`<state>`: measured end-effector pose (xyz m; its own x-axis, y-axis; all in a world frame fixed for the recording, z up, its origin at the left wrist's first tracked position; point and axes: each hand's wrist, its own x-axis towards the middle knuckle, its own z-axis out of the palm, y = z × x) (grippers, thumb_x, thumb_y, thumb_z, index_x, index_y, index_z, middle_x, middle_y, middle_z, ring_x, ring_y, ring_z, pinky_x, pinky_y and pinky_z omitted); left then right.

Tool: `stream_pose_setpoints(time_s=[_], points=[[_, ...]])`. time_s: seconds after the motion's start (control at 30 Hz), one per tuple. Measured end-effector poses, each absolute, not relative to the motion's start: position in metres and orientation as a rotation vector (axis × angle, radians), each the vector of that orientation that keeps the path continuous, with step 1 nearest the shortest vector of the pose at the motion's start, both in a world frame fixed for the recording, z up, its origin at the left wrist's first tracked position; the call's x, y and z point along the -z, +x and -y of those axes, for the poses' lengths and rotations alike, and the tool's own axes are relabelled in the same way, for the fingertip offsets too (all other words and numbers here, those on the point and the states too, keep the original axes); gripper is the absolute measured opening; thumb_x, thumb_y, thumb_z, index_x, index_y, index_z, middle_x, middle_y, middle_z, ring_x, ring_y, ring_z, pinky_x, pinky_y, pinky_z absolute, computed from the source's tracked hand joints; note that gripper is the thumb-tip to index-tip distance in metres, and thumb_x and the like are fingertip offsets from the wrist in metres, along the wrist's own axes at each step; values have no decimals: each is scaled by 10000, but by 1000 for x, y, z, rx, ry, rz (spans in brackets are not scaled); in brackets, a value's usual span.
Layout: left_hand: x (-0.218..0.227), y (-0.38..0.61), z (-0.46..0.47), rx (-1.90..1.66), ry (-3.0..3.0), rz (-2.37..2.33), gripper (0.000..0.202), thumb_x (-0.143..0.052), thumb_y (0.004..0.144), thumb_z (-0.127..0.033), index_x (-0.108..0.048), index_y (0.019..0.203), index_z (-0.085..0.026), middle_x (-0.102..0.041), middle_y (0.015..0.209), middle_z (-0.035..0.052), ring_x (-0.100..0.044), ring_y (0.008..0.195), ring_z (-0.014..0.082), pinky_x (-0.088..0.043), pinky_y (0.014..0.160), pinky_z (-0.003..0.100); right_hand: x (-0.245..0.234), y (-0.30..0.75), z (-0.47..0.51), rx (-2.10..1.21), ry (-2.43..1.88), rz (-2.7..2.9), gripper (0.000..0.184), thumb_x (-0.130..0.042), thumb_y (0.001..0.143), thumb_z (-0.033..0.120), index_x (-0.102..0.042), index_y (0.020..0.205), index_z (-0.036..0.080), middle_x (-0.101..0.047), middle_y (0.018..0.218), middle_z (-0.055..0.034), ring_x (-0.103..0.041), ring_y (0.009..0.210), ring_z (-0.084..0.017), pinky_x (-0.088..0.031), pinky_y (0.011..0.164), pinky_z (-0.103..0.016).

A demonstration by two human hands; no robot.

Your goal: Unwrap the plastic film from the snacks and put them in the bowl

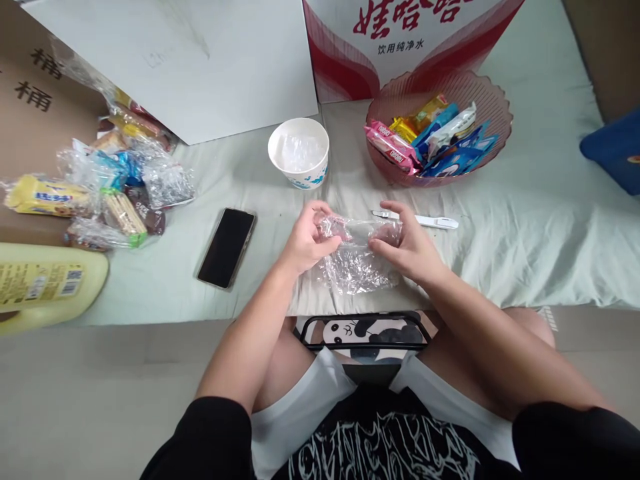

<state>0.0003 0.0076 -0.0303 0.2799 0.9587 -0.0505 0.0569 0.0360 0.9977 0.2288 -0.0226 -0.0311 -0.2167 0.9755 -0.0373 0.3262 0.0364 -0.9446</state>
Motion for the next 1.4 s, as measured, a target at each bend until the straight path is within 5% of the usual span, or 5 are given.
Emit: stream_pose_setpoints(time_s=[0.23, 0.43, 0.8, 1.0, 1.4], points=[[27, 1, -8, -790, 1000, -1016, 491, -828, 714, -349, -619, 1126, -183, -788, 939, 83, -781, 890, 243, -603, 734, 324, 22, 224, 19, -1206, -1242, 1387, 654, -695, 859, 480, -388, 1408, 301, -684, 930, -22, -673, 770, -187, -547, 679, -340], [24, 2, -4, -854, 936, -944, 542, -900, 662, -414, -678, 1099, -183, -812, 1006, 94, -783, 919, 249, -619, 823, 366, 17, 219, 21, -1341, -1329, 1468, 256, -646, 894, 452, -588, 871, 203, -630, 740, -15, -573, 649, -139, -461, 603, -293], [18, 1, -1, -762, 915, -1025, 284, -725, 784, -412, -670, 1011, -249, -650, 607, -39, -637, 485, 158, -508, 437, 278, 13, 217, 24, -1308, -1269, 1240, 252, -605, 877, 490, -556, 971, 262, -445, 592, 68, -394, 474, -114, -362, 485, -264], [14, -6, -8, -762, 976, -884, 367, -617, 748, -553, -696, 711, -196, -709, 713, 70, -630, 589, 182, -505, 502, 319, 7, 226, 21, -1423, -1110, 1284, 411, -461, 837, 593, -620, 742, 226, -590, 673, -44, -523, 571, -177, -421, 551, -335], [31, -6, -15, -1173, 1233, -1284, 333, -682, 817, -299, -529, 1110, -258, -692, 923, 9, -687, 779, 138, -547, 721, 275, 19, 222, 15, -1300, -1415, 1189, 313, -725, 717, 396, -542, 905, 225, -536, 715, 36, -472, 604, -119, -365, 579, -267]])
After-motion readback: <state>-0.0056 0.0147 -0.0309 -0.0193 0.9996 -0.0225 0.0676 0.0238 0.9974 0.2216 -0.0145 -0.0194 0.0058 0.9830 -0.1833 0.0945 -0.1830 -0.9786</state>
